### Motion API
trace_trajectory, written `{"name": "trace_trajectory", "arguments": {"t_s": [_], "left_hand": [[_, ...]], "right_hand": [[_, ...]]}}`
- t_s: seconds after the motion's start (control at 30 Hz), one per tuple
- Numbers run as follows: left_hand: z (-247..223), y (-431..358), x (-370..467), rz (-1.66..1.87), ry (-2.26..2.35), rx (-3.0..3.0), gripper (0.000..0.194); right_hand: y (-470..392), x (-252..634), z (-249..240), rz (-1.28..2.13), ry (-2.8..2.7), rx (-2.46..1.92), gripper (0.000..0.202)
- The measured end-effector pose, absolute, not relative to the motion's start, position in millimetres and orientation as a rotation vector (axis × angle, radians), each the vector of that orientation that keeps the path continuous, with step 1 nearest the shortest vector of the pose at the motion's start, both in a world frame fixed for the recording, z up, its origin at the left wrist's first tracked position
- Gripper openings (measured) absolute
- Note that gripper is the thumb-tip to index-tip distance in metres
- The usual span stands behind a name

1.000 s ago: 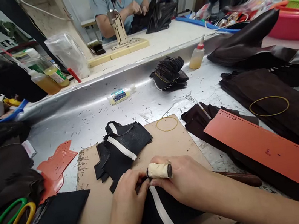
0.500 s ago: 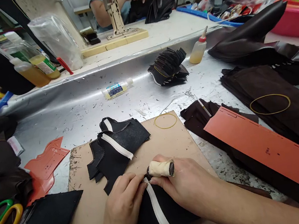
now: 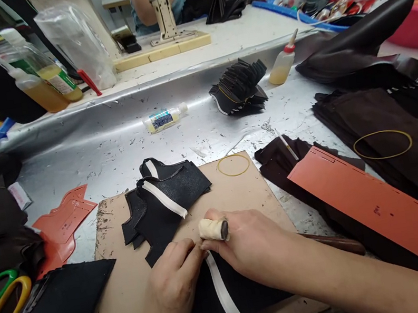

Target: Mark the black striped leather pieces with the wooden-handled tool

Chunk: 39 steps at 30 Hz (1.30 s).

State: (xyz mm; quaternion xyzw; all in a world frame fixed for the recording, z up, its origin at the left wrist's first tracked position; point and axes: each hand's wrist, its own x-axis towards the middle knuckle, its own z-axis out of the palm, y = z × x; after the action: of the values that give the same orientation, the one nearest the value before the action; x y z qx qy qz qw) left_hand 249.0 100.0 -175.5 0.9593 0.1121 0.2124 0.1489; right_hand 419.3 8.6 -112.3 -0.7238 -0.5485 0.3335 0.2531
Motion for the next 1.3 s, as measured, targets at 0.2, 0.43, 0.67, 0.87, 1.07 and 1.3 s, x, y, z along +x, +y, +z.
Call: {"name": "trace_trajectory", "arguments": {"t_s": [0.2,0.43,0.67,0.87,1.07,1.3], "left_hand": [[-177,99,249,0.595,0.387,2.737,0.021],[-177,104,251,0.625,0.614,2.482,0.01],[-174,99,246,0.732,0.353,2.617,0.018],[-174,95,246,0.711,0.374,2.647,0.019],[-180,97,242,0.693,0.686,2.479,0.013],[-173,100,238,0.666,0.442,2.561,0.017]], "right_hand": [[7,419,-109,0.725,-1.433,-1.94,0.009],[8,413,-123,0.927,-1.509,-2.112,0.008],[7,414,-118,0.915,-1.499,-2.059,0.007],[3,407,-119,0.846,-1.458,-1.989,0.01],[7,408,-122,0.946,-1.5,-2.084,0.011],[8,412,-123,0.949,-1.497,-2.062,0.011]]}}
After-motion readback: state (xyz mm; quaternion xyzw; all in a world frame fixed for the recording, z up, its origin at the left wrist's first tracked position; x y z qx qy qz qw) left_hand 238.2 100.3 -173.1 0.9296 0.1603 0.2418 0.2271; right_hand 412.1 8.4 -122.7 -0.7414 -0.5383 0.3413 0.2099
